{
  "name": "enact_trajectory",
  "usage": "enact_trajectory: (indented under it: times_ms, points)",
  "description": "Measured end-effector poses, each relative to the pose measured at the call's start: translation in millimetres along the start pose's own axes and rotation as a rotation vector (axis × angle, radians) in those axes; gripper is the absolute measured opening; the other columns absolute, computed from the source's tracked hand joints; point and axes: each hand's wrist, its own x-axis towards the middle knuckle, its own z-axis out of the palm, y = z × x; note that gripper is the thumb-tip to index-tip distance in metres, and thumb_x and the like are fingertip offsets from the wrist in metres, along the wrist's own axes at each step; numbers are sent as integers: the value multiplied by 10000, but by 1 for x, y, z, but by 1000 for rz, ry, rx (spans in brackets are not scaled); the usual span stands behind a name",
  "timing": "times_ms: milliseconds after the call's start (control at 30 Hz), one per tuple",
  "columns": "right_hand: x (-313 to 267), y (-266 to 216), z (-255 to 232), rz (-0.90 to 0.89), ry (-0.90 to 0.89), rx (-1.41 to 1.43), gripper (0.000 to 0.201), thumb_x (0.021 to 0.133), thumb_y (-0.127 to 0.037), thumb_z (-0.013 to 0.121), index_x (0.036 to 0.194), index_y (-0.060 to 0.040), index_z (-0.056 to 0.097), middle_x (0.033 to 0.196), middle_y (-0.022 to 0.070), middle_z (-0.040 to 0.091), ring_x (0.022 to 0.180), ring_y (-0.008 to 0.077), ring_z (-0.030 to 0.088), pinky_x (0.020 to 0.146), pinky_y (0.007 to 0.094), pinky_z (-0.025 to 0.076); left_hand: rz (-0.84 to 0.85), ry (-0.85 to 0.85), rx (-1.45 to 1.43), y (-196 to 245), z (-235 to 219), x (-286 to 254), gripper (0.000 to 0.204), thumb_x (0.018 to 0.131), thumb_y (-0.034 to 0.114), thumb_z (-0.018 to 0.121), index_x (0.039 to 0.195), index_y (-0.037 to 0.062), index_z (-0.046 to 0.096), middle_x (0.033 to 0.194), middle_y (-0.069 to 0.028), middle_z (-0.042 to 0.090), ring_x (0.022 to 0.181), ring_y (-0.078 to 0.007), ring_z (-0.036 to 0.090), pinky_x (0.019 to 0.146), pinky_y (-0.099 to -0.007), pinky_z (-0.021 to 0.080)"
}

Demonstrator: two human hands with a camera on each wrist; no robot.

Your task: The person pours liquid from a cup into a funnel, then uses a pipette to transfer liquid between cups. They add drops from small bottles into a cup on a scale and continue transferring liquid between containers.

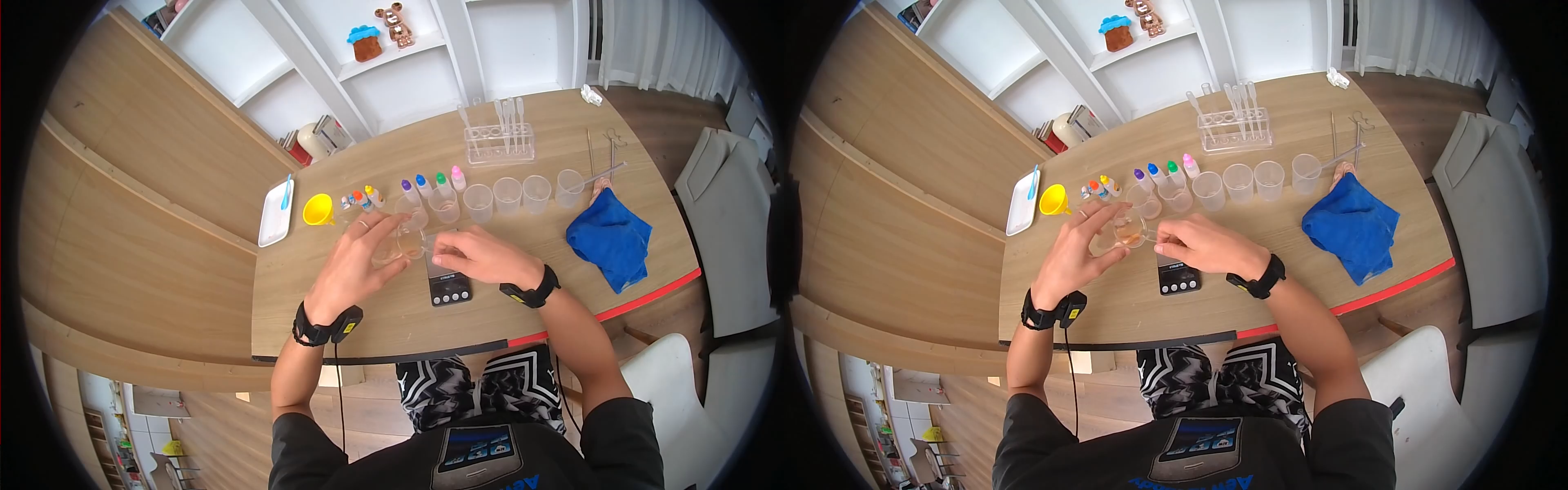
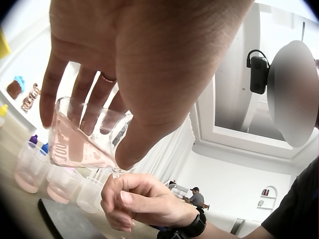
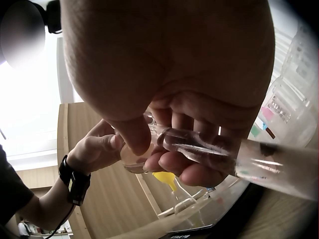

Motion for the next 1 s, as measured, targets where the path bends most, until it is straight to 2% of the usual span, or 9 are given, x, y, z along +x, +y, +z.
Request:
enact_trajectory:
  times_ms: [700,1000]
  points:
    - [1,0,0,12,-26,-30,261,1042,-238,629,1019,22,622,791,183,635,703,324,587,668,427,463,2,-9,3,-3,2,0,671,802,133,855,1432,111,626,1311,-117,670,1139,-334,607,874,-398,551]
    - [0,-1,0,11,-12,-25,266,1040,-249,632,1034,17,641,802,190,657,712,334,611,673,430,471,6,6,-13,-3,1,-1,664,793,123,859,1415,92,629,1285,-121,684,1108,-336,624,873,-391,544]
